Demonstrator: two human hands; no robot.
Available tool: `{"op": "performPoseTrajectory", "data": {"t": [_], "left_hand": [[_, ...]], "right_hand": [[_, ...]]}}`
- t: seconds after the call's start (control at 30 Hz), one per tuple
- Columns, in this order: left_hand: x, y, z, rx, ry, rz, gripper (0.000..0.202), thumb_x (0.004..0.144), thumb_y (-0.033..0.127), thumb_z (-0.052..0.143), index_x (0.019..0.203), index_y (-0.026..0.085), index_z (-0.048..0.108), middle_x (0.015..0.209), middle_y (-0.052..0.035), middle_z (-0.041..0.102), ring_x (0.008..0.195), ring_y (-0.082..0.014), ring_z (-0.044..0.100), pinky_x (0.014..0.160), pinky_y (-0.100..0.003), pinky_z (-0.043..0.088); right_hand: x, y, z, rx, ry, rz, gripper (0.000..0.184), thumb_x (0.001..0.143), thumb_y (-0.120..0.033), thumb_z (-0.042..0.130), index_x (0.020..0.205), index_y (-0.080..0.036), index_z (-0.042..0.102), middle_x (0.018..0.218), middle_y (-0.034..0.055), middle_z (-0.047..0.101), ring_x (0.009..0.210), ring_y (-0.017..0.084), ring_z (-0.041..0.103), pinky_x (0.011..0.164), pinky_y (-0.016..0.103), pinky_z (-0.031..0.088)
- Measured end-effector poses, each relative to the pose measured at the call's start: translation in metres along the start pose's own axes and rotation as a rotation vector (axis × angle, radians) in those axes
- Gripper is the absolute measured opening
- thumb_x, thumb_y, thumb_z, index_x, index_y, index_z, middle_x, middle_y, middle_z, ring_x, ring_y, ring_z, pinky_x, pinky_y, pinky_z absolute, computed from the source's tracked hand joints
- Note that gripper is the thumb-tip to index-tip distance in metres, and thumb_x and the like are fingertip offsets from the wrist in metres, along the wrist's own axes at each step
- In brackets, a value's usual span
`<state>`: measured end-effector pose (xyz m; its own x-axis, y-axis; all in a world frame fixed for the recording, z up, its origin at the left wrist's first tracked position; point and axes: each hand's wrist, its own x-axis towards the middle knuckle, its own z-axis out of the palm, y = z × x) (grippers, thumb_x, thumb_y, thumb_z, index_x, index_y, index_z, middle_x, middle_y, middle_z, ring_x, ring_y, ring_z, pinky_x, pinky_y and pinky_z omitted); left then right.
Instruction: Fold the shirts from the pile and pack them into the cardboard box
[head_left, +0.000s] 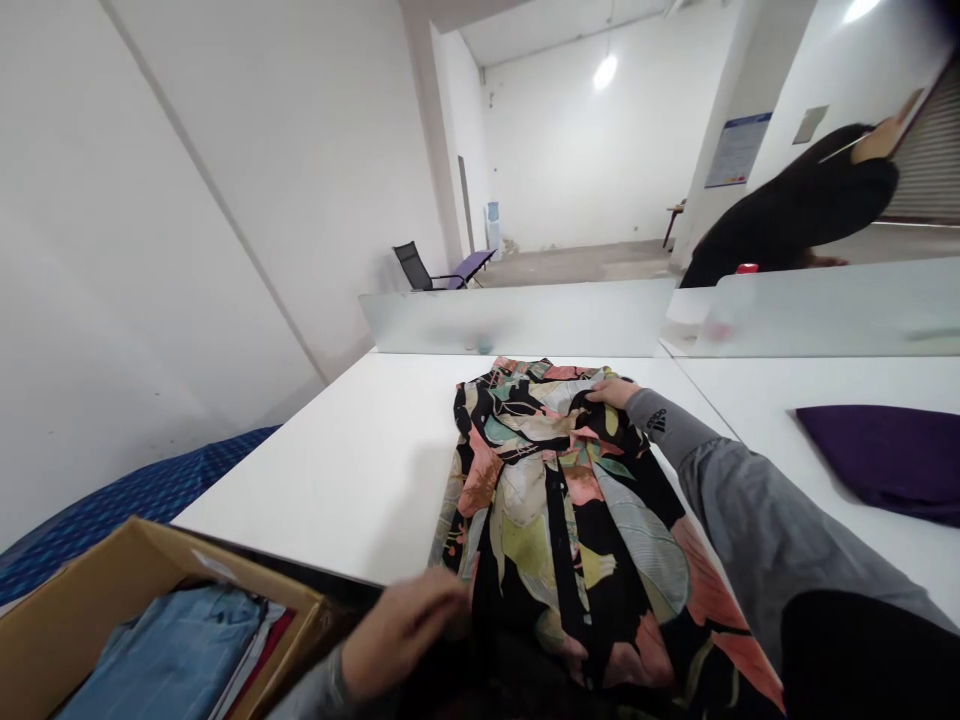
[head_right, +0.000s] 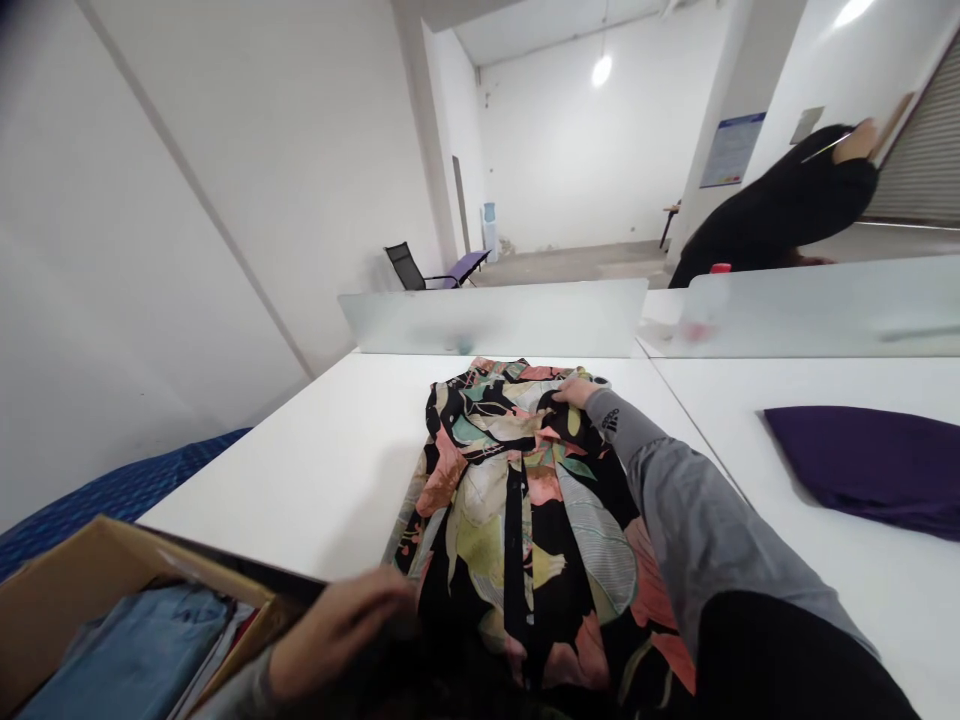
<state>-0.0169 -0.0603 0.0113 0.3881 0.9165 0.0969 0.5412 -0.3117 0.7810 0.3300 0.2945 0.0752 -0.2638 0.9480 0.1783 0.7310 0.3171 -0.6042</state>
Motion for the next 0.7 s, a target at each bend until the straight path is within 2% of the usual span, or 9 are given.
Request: {"op": "performPoseTrajectory", "data": {"t": [0.1, 0.17, 0.23, 0.3, 0.4, 0.47, 0.57, 0.63, 0.7], "left_hand": [[0.063, 0.000, -0.055, 0.192, 0.255, 0.135, 0.034, 0.095, 0.034, 0.042, 0.124, 0.028, 0.060, 0.125, -0.0096, 0.062, 0.116, -0.0235, 0.056, 0.103, -0.039, 0.043], [0.119, -0.018, -0.088, 0.288, 0.347, 0.208, 0.042, 0.091, 0.038, 0.048, 0.130, 0.023, 0.054, 0.136, -0.0119, 0.055, 0.127, -0.0265, 0.048, 0.110, -0.044, 0.036], [0.178, -0.041, -0.110, 0.322, 0.386, 0.210, 0.048, 0.087, 0.039, 0.052, 0.129, 0.017, 0.053, 0.139, -0.0164, 0.051, 0.133, -0.0290, 0.042, 0.115, -0.046, 0.027], [0.233, -0.062, -0.118, 0.309, 0.399, 0.138, 0.049, 0.083, 0.040, 0.057, 0.124, 0.014, 0.055, 0.140, -0.0184, 0.049, 0.135, -0.0304, 0.038, 0.116, -0.046, 0.023], [0.291, -0.084, -0.110, 0.260, 0.373, 0.085, 0.042, 0.076, 0.043, 0.063, 0.108, 0.017, 0.062, 0.124, -0.0157, 0.060, 0.128, -0.0315, 0.044, 0.112, -0.045, 0.029], [0.312, -0.095, -0.101, 0.225, 0.345, 0.054, 0.031, 0.067, 0.042, 0.072, 0.089, 0.021, 0.065, 0.100, -0.0106, 0.067, 0.112, -0.0307, 0.054, 0.102, -0.042, 0.038], [0.321, -0.111, -0.098, 0.172, 0.355, -0.023, 0.021, 0.057, 0.033, 0.077, 0.062, 0.024, 0.059, 0.073, -0.0040, 0.063, 0.087, -0.0265, 0.058, 0.086, -0.034, 0.043], [0.319, -0.120, -0.104, 0.131, 0.413, -0.069, 0.019, 0.061, 0.030, 0.073, 0.060, 0.024, 0.056, 0.069, -0.0019, 0.060, 0.081, -0.0234, 0.056, 0.079, -0.031, 0.042], [0.315, -0.126, -0.112, 0.087, 0.481, -0.104, 0.013, 0.066, 0.029, 0.067, 0.064, 0.023, 0.056, 0.068, 0.0001, 0.058, 0.077, -0.0204, 0.053, 0.076, -0.028, 0.040]], "right_hand": [[-0.016, 0.001, 0.009, 0.137, -0.159, 0.069, 0.028, 0.065, -0.043, 0.073, 0.055, -0.019, 0.063, 0.056, 0.0035, 0.065, 0.053, 0.019, 0.061, 0.056, 0.032, 0.052], [-0.028, 0.003, 0.012, 0.218, -0.211, 0.094, 0.030, 0.067, -0.047, 0.071, 0.060, -0.019, 0.065, 0.061, 0.0042, 0.068, 0.056, 0.019, 0.064, 0.058, 0.033, 0.054], [-0.037, 0.006, 0.013, 0.275, -0.226, 0.119, 0.028, 0.068, -0.046, 0.069, 0.065, -0.018, 0.066, 0.067, 0.0054, 0.071, 0.061, 0.020, 0.066, 0.061, 0.032, 0.055], [-0.042, 0.009, 0.011, 0.301, -0.214, 0.145, 0.024, 0.069, -0.042, 0.068, 0.069, -0.018, 0.068, 0.072, 0.0061, 0.073, 0.065, 0.019, 0.067, 0.062, 0.030, 0.055], [-0.045, 0.019, 0.009, 0.274, -0.139, 0.192, 0.019, 0.069, -0.037, 0.067, 0.069, -0.018, 0.070, 0.070, 0.0049, 0.073, 0.063, 0.018, 0.066, 0.059, 0.027, 0.054], [-0.046, 0.028, 0.006, 0.216, -0.040, 0.222, 0.017, 0.067, -0.035, 0.068, 0.065, -0.018, 0.067, 0.064, 0.0028, 0.070, 0.062, 0.017, 0.064, 0.061, 0.027, 0.052], [-0.053, 0.043, -0.001, 0.113, 0.154, 0.246, 0.019, 0.070, -0.038, 0.064, 0.067, -0.019, 0.065, 0.067, 0.0021, 0.068, 0.070, 0.018, 0.062, 0.071, 0.030, 0.050], [-0.062, 0.051, -0.006, 0.055, 0.251, 0.238, 0.025, 0.076, -0.043, 0.058, 0.074, -0.020, 0.066, 0.073, 0.0034, 0.069, 0.076, 0.019, 0.061, 0.077, 0.033, 0.048], [-0.073, 0.055, -0.007, 0.024, 0.232, 0.188, 0.034, 0.080, -0.050, 0.054, 0.079, -0.020, 0.068, 0.076, 0.0043, 0.069, 0.076, 0.020, 0.060, 0.078, 0.033, 0.048]]}}
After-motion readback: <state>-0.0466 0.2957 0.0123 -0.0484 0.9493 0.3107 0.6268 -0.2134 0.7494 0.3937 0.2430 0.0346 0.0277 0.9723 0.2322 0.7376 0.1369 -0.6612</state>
